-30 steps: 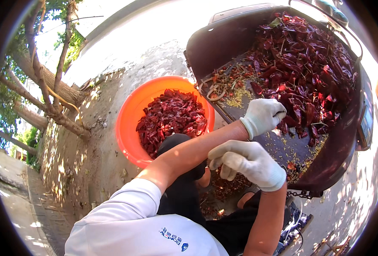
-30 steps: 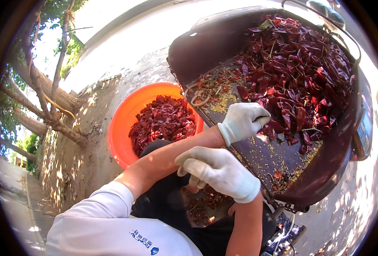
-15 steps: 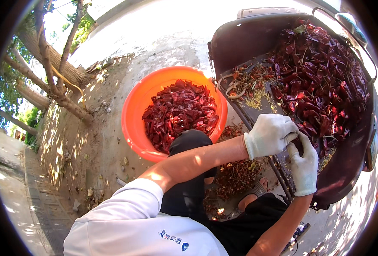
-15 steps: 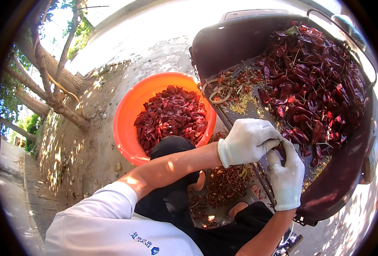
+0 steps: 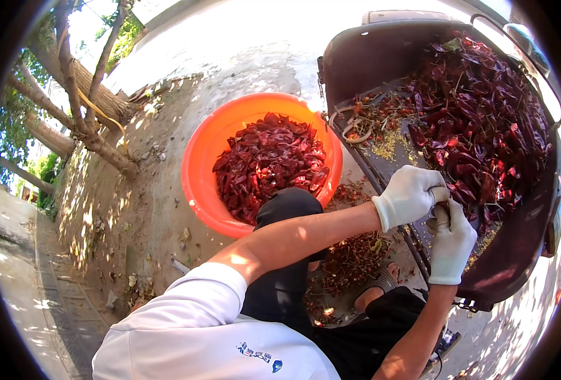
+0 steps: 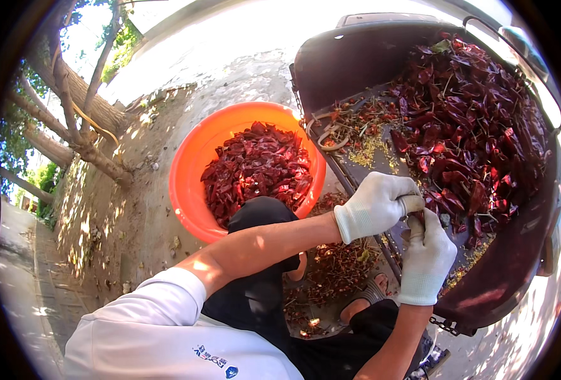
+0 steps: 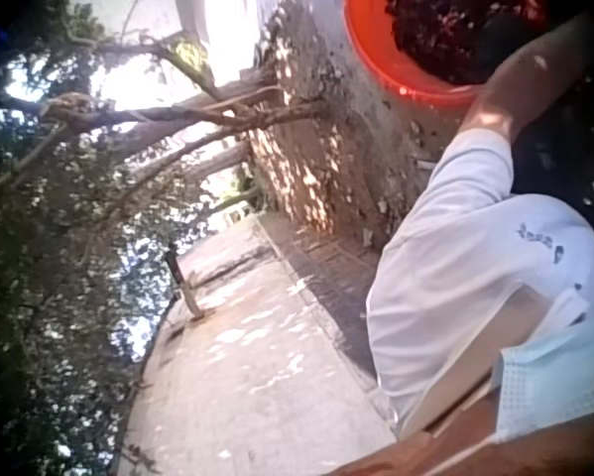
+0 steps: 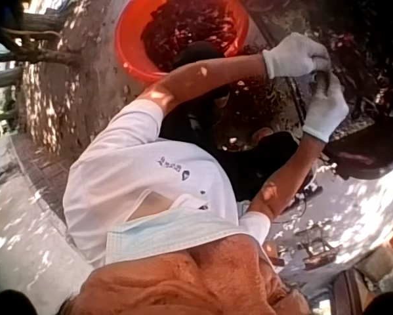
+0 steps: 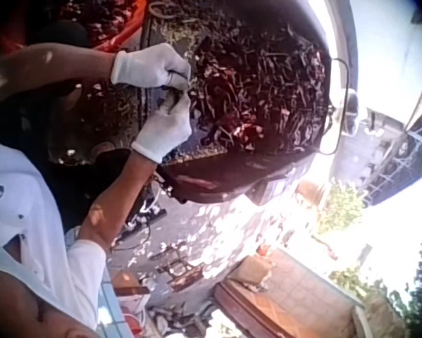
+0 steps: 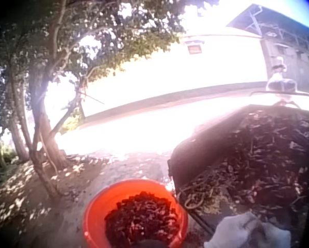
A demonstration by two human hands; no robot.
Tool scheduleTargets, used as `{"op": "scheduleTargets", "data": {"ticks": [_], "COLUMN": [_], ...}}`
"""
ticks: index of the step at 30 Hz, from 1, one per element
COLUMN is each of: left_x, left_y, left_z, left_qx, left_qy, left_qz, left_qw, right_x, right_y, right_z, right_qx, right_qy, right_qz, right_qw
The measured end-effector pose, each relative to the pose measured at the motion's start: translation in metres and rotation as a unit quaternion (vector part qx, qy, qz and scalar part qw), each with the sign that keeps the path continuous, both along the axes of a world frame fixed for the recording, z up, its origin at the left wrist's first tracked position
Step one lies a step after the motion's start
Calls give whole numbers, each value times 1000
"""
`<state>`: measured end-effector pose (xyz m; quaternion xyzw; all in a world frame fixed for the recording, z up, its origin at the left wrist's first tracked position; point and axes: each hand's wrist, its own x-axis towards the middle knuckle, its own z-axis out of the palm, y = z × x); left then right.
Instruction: The person sorts and processes dried red peppers by hand and using scissors. They pick up individual peppers from a motorcycle trailer, cut or break them open, and place them into an orange basin.
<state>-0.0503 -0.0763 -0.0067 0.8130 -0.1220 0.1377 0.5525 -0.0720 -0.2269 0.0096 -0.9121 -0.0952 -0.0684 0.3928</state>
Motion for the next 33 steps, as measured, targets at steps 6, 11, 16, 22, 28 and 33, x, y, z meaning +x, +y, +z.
{"op": "scheduleTargets", "data": {"ticks": [6,11,16,22,28,33], "left_x": [9,12,37,33,38,18], "left_y": [28,38,43,27,25,17], "left_z": [5,18,-9,4,-23,5], "left_qx": [-469,-223,154,416,481,173], "left_qy": [199,261,51,109,34,-64], "left_qz": [-12,-27,70,14,26,-4], "left_qw": [861,939,984,903,875,983], "right_x": [0,3,8,8,6,6], "right_y": [14,3,-21,-21,-17,-17], "right_z": [17,24,23,25,24,20], "right_qx": [363,468,430,448,334,247], "right_qy": [100,129,109,116,122,131], "right_qz": [1,-3,-31,-60,-47,-48], "right_qw": [926,874,896,884,934,959]}}
